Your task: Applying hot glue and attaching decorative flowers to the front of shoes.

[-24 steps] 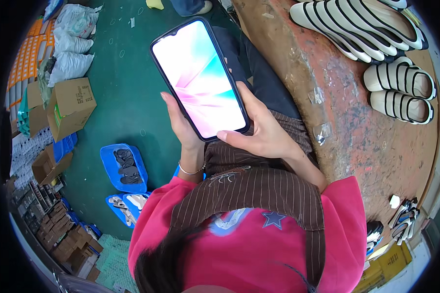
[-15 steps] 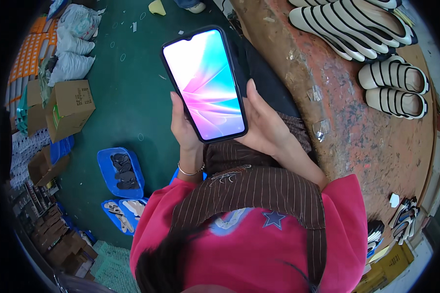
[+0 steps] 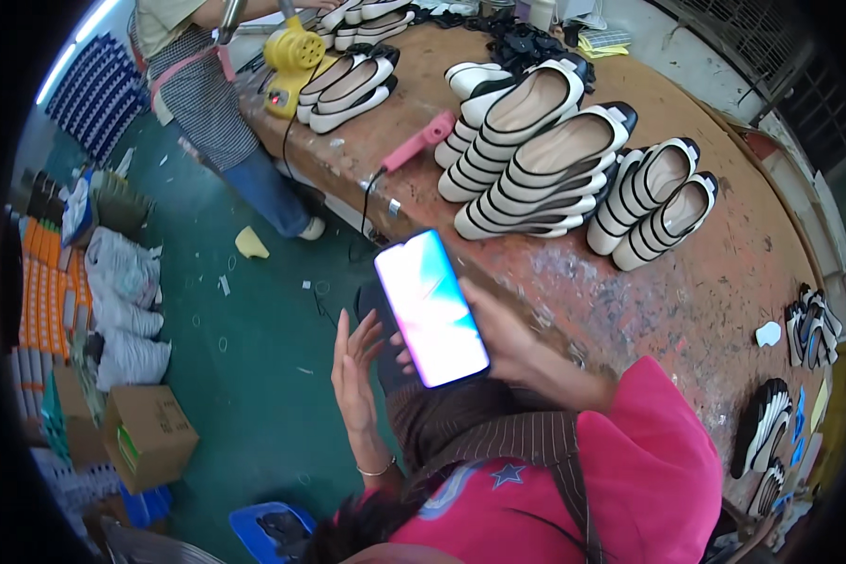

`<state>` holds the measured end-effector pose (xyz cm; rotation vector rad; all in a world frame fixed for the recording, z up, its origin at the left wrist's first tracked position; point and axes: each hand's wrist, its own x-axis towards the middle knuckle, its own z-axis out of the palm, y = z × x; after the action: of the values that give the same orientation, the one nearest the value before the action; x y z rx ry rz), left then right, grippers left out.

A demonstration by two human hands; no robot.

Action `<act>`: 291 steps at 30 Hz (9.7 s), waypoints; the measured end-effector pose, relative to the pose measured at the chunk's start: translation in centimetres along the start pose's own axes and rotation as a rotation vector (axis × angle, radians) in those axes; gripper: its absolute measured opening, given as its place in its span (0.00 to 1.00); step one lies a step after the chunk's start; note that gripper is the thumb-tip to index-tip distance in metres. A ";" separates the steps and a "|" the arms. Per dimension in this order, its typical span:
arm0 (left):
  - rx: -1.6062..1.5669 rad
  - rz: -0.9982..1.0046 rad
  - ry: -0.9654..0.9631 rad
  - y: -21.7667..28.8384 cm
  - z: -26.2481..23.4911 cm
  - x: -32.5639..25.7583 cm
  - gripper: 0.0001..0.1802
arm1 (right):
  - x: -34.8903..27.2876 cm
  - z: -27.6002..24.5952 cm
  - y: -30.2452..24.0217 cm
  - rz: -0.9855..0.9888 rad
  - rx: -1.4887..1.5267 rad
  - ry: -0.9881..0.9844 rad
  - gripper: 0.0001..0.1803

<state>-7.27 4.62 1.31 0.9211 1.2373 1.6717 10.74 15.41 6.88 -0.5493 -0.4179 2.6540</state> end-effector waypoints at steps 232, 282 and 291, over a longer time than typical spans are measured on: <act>-0.211 -1.029 -0.762 2.9 16.7 62.9 0.26 | 12.7 10.2 -61.8 -0.967 -0.805 0.972 0.41; -0.199 -0.979 -0.915 10.4 2.1 47.0 0.25 | 14.6 24.9 -18.7 -0.374 -1.594 1.866 0.21; -0.293 -1.070 -0.845 7.7 3.5 51.8 0.26 | 22.5 20.8 -20.5 -0.832 -1.513 1.673 0.15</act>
<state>-25.13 52.39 13.55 0.5013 0.6349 0.4730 -10.69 38.92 25.48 -1.9457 -1.4062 0.1623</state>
